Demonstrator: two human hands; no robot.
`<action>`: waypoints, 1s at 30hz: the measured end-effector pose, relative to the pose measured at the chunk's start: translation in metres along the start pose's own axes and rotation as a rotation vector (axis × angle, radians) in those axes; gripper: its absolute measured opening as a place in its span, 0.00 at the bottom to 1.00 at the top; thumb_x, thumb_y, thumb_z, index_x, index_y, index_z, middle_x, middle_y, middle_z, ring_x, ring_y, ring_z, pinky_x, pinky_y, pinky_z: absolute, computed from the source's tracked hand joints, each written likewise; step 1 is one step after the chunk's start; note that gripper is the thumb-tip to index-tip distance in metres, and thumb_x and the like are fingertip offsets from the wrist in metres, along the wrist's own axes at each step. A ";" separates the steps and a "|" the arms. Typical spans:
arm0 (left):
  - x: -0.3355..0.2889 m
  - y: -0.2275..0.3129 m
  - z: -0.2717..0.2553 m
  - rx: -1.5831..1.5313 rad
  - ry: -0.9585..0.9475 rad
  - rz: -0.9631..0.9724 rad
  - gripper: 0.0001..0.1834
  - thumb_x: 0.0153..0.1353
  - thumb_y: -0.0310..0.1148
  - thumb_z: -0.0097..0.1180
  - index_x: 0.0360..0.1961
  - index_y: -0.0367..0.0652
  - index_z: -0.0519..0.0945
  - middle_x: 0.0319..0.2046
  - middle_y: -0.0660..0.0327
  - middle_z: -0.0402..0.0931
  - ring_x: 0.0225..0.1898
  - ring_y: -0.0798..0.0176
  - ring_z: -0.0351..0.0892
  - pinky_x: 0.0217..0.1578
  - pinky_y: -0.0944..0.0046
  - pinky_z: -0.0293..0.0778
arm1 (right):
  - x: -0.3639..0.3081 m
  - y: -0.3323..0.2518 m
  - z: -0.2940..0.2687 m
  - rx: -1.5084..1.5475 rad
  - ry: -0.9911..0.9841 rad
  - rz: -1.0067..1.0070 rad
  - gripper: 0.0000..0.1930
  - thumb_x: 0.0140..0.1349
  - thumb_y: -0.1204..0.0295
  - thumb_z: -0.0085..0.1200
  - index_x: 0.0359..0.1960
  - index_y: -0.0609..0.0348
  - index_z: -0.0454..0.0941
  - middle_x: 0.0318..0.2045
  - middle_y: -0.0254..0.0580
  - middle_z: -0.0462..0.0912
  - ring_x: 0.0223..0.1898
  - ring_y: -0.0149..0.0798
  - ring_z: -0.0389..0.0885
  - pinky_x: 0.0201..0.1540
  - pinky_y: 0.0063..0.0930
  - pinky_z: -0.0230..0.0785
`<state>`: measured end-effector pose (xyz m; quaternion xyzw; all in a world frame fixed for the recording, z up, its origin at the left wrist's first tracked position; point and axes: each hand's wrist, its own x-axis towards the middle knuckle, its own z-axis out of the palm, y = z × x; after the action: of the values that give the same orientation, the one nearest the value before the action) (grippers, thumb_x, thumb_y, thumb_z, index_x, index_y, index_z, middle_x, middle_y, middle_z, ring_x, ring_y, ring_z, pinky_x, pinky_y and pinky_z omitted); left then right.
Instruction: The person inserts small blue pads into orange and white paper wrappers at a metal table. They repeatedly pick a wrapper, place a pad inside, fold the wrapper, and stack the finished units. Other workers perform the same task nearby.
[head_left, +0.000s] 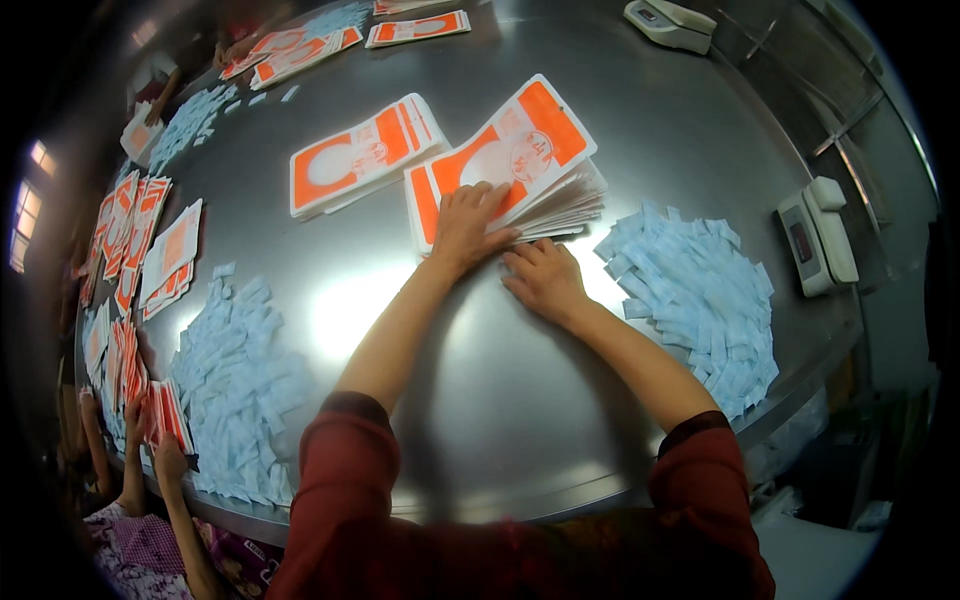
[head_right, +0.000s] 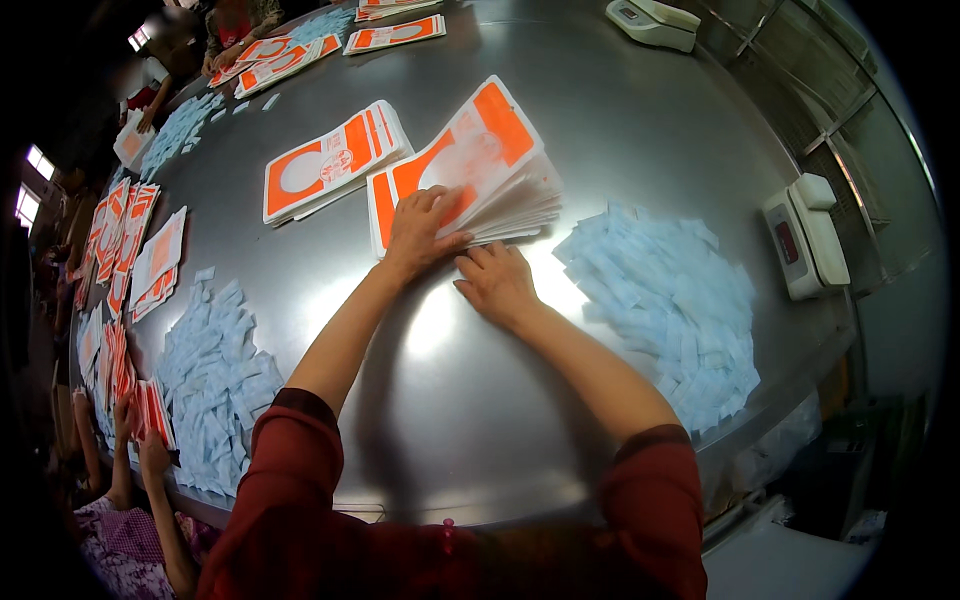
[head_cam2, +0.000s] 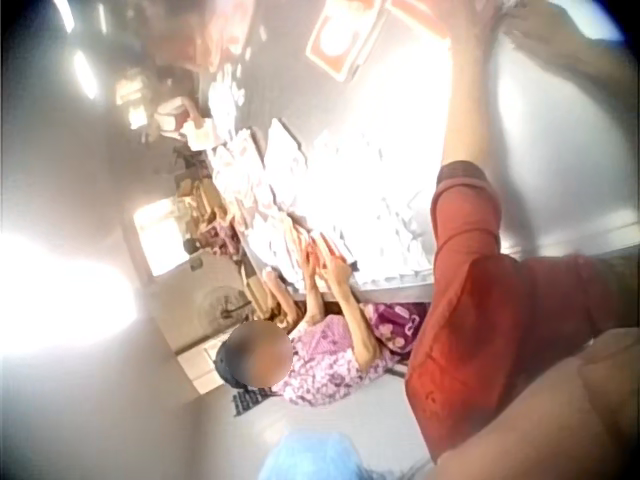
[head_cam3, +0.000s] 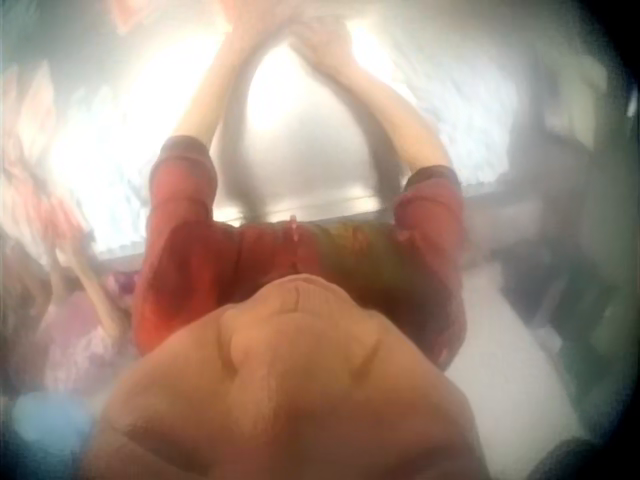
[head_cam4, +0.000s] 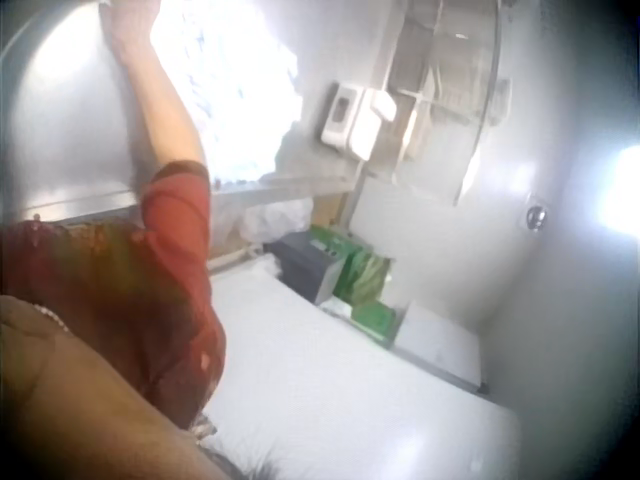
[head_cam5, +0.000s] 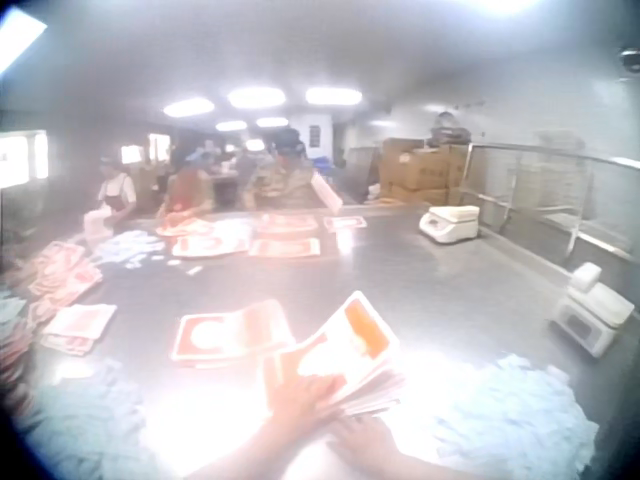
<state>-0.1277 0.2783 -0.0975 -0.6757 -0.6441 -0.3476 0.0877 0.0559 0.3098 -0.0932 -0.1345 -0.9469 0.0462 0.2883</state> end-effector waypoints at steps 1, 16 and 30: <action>0.001 -0.005 -0.001 -0.044 -0.008 0.011 0.30 0.48 0.49 0.62 0.52 0.47 0.74 0.42 0.61 0.76 0.47 0.55 0.69 0.47 0.55 0.61 | 0.000 0.000 0.004 0.006 -0.005 -0.017 0.15 0.49 0.65 0.58 0.38 0.57 0.78 0.38 0.37 0.77 0.42 0.42 0.71 0.41 0.37 0.64; -0.001 -0.128 -0.096 0.758 -0.212 -0.055 0.28 0.49 0.25 0.54 0.55 0.39 0.67 0.51 0.51 0.68 0.51 0.51 0.70 0.47 0.57 0.70 | 0.052 0.016 0.010 -0.295 -0.167 -0.297 0.17 0.45 0.74 0.51 0.40 0.66 0.73 0.44 0.59 0.74 0.52 0.59 0.66 0.60 0.57 0.48; 0.014 -0.170 -0.089 0.787 -0.831 -0.166 0.20 0.63 0.28 0.40 0.56 0.37 0.64 0.36 0.47 0.77 0.38 0.49 0.78 0.36 0.54 0.74 | 0.065 0.015 0.005 -0.331 -0.466 -0.256 0.18 0.48 0.79 0.49 0.43 0.70 0.70 0.46 0.61 0.73 0.53 0.58 0.66 0.59 0.44 0.53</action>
<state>-0.3188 0.2652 -0.0792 -0.6191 -0.7562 0.2071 0.0446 0.0050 0.3425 -0.0652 -0.0449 -0.9914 -0.1158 0.0413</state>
